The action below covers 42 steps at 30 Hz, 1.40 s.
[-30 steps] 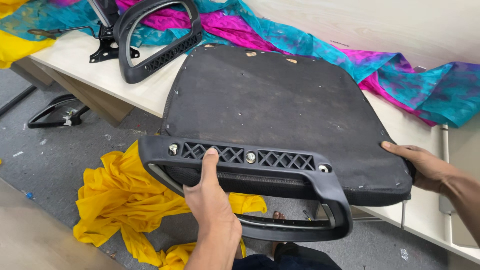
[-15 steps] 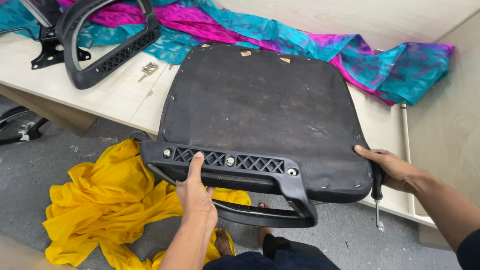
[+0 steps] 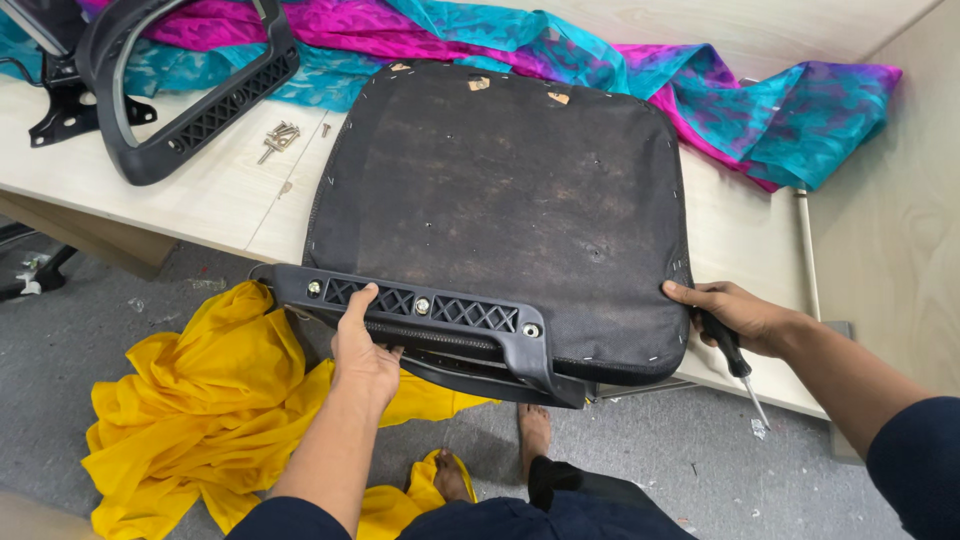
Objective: The person attaches a black plastic frame to a black upholstered chair seat using screws and a screwdriver. They align the frame, insert screws, and tighten them to secure the frame to the seat.
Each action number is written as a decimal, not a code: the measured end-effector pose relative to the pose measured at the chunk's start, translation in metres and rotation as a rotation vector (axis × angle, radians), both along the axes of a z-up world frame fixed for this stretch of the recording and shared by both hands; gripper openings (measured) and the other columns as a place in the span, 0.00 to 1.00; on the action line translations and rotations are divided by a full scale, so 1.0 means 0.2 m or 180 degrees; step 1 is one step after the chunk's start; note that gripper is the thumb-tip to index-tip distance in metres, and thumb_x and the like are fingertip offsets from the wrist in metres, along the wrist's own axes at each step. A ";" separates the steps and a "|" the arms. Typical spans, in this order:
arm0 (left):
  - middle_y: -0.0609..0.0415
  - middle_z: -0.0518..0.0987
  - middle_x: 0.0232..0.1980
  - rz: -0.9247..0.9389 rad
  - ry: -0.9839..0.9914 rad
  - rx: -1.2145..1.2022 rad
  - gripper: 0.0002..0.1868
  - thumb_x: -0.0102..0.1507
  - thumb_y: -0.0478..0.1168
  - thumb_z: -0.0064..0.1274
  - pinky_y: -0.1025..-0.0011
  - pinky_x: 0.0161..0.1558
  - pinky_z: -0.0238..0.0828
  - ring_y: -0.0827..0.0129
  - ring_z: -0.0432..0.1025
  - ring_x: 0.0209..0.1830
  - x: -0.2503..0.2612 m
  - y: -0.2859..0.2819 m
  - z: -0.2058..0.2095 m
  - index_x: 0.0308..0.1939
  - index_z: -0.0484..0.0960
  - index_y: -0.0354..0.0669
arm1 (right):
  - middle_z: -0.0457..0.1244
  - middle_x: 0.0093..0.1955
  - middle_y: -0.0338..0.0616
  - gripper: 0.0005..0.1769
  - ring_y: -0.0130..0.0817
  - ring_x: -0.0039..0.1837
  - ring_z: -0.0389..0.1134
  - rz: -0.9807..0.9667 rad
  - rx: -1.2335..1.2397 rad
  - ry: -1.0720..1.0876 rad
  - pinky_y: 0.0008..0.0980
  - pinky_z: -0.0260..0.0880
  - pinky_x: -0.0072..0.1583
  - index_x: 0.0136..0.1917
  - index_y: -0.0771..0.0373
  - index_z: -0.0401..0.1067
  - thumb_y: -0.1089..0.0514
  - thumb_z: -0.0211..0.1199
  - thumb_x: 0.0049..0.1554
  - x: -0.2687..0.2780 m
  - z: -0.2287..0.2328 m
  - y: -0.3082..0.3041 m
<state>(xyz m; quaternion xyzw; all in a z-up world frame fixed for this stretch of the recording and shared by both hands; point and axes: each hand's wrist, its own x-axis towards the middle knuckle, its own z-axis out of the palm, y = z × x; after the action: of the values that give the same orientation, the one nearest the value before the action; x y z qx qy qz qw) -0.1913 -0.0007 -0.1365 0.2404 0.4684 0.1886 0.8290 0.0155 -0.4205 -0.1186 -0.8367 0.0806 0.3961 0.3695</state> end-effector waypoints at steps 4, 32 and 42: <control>0.53 0.79 0.57 -0.0168 -0.0058 -0.0090 0.35 0.52 0.50 0.67 0.57 0.57 0.73 0.62 0.76 0.54 0.02 0.06 0.01 0.61 0.74 0.48 | 0.57 0.32 0.42 0.38 0.31 0.31 0.57 0.0012 -0.0277 -0.0243 0.33 0.58 0.35 0.47 0.67 0.76 0.27 0.64 0.49 -0.03 0.04 0.07; 0.31 0.78 0.53 -0.1043 0.3457 0.2821 0.47 0.71 0.75 0.34 0.48 0.56 0.65 0.43 0.71 0.53 -0.11 0.66 0.07 0.49 0.80 0.26 | 0.56 0.21 0.46 0.35 0.36 0.22 0.58 0.1683 -0.0619 -0.0748 0.39 0.60 0.29 0.42 0.73 0.76 0.35 0.52 0.62 0.04 0.38 1.09; 0.44 0.79 0.50 -0.0798 0.2370 0.4681 0.18 0.61 0.42 0.63 0.56 0.56 0.68 0.49 0.72 0.53 0.12 0.94 0.12 0.50 0.79 0.36 | 0.58 0.24 0.46 0.36 0.33 0.22 0.56 0.1240 -0.0622 -0.0728 0.37 0.58 0.29 0.42 0.73 0.76 0.35 0.52 0.63 0.20 0.32 1.10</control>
<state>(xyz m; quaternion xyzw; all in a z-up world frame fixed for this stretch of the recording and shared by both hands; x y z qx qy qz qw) -0.1676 0.1865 -0.1118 0.8175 0.4390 0.2608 0.2664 0.0554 -0.2007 -0.0550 -0.9076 -0.0866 0.3529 0.2103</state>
